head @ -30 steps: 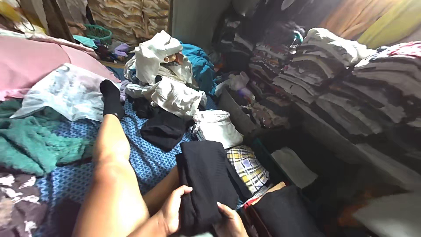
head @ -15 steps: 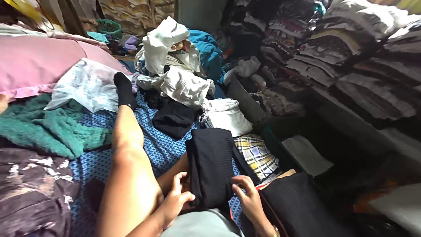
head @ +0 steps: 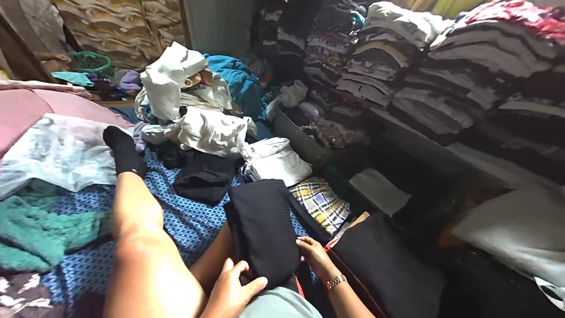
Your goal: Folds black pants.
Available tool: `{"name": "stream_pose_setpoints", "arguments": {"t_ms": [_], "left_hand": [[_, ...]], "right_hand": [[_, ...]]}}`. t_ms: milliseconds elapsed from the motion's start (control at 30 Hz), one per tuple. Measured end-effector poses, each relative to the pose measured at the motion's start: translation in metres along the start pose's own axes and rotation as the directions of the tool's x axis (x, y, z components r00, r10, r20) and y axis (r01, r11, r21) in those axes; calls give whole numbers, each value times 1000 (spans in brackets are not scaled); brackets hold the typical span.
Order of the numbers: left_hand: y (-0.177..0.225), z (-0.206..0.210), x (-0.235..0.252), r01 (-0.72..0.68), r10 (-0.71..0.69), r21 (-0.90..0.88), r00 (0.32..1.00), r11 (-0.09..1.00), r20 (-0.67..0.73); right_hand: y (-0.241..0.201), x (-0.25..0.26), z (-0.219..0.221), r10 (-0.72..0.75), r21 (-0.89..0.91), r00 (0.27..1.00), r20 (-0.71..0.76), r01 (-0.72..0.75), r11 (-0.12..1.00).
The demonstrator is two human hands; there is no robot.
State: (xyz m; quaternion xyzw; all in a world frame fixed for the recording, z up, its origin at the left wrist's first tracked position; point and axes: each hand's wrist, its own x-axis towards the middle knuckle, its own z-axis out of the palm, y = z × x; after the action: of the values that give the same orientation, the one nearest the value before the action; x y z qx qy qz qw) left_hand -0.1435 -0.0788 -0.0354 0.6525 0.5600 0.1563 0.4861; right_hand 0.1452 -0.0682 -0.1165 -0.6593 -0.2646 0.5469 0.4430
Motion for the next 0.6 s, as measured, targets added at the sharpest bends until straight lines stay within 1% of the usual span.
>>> {"name": "stream_pose_setpoints", "arguments": {"t_ms": [67,133,233,300,400,467,533,600], "left_hand": [[3,3,1,-11,11,-5,1000,1000,2],[4,5,1,-32,30,-69,999,997,-27],[1,1,0,-69,55,-167,995,984,-87],[-6,-6,0,-94,62,-213,986,973,-154],[-25,-19,2,-79,18,-270,975,960,-220],[-33,-22,2,-29,-38,-316,978,948,-203],[-38,-22,3,32,-96,-353,981,935,-166],[-40,-21,5,62,-122,-341,980,938,-157]], "right_hand": [[1,-3,1,-80,10,996,-49,81,997],[0,-9,3,-178,21,982,-67,180,983],[-4,-19,1,-269,67,963,-18,269,961],[-10,-26,-3,-246,123,966,82,235,964],[-16,-37,-7,-142,186,969,201,104,977],[-16,-40,-7,-77,169,974,215,41,985],[-14,-42,-5,-28,146,983,180,1,989],[-16,-45,-2,-30,119,986,164,10,993]]}}
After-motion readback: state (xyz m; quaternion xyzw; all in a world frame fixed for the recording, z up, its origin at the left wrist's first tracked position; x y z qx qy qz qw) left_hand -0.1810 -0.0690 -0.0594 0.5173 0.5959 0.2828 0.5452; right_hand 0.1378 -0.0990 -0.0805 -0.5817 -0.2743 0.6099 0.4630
